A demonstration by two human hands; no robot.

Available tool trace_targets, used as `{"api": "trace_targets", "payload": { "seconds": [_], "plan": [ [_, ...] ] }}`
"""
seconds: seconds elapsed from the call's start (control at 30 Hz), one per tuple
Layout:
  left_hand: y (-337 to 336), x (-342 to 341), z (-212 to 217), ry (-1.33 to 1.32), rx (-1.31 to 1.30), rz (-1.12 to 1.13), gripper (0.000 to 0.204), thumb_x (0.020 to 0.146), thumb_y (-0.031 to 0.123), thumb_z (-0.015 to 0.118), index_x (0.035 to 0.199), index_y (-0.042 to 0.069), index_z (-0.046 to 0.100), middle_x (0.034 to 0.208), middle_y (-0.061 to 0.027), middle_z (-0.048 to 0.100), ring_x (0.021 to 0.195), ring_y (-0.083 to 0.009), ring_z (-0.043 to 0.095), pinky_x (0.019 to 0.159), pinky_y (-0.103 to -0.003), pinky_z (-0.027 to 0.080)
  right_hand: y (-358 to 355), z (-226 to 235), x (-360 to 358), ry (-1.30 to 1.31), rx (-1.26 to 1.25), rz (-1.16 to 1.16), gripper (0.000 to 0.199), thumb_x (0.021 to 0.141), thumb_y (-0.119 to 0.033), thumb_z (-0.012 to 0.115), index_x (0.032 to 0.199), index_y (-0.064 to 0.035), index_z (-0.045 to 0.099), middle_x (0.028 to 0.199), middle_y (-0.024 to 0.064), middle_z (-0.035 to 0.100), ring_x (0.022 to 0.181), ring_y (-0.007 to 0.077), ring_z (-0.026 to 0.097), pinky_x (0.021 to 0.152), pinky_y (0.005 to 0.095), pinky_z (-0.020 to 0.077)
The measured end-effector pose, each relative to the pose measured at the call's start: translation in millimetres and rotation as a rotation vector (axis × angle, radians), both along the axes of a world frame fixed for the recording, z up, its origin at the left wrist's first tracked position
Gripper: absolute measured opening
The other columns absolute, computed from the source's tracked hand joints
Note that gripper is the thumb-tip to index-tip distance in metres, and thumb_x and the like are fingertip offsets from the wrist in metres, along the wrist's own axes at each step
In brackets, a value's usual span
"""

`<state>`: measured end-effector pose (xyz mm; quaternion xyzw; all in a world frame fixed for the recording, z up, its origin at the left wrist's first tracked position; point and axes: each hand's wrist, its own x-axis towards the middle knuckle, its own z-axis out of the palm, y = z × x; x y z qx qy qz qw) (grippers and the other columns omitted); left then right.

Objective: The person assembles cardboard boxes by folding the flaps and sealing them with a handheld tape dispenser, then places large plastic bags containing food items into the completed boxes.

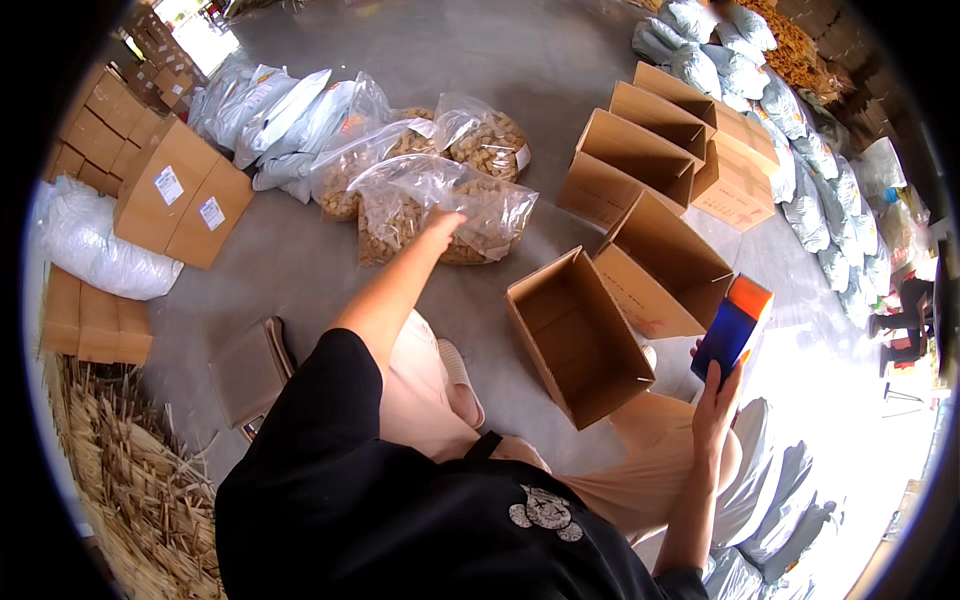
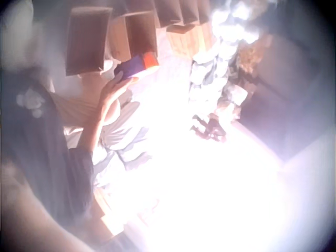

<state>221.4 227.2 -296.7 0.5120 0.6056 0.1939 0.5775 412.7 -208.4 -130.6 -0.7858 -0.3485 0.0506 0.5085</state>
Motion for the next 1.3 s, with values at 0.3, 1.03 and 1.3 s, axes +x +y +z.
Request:
{"api": "trace_targets", "payload": {
  "seconds": [0.3, 1.03, 1.3],
  "plan": [
    [125.0, -11.5, -91.3, 0.175, -0.170, 0.656, 0.051, 0.057, 0.008, 0.079, 0.100, -0.004, 0.053, 0.110, -0.0159, 0.055, 0.094, -0.0269, 0.055, 0.077, -0.038, 0.045, 12.2, 7.7, 13.0, 0.249, 0.073, -0.158, 0.032, 0.092, -0.009, 0.035, 0.121, 0.0043, 0.036, 0.101, 0.0190, 0.058, 0.089, 0.0231, 0.059, 0.083, 0.0331, 0.0443],
    [-8.9, 58.7, 242.0, -0.962, 0.174, -0.228, 0.008, 0.085, 0.007, 0.053, 0.086, 0.001, 0.058, 0.081, -0.0071, 0.062, 0.072, -0.0143, 0.060, 0.066, -0.025, 0.049, 13.8, 2.7, 3.8, 0.293, 0.179, -0.075, 0.023, 0.091, -0.009, 0.041, 0.109, 0.0050, 0.045, 0.094, 0.0126, 0.060, 0.085, 0.0173, 0.058, 0.079, 0.0277, 0.0440],
    [-53.9, 67.3, 365.0, -0.996, 0.131, -0.719, 0.015, 0.086, 0.009, 0.051, 0.097, 0.001, 0.059, 0.087, -0.0069, 0.063, 0.075, -0.0143, 0.061, 0.070, -0.026, 0.051, 4.6, -11.3, 10.9, 0.379, 0.390, 0.024, 0.027, 0.093, -0.017, 0.040, 0.107, 0.0049, 0.047, 0.096, 0.0145, 0.061, 0.083, 0.0185, 0.062, 0.075, 0.0279, 0.0480]
  ]
}}
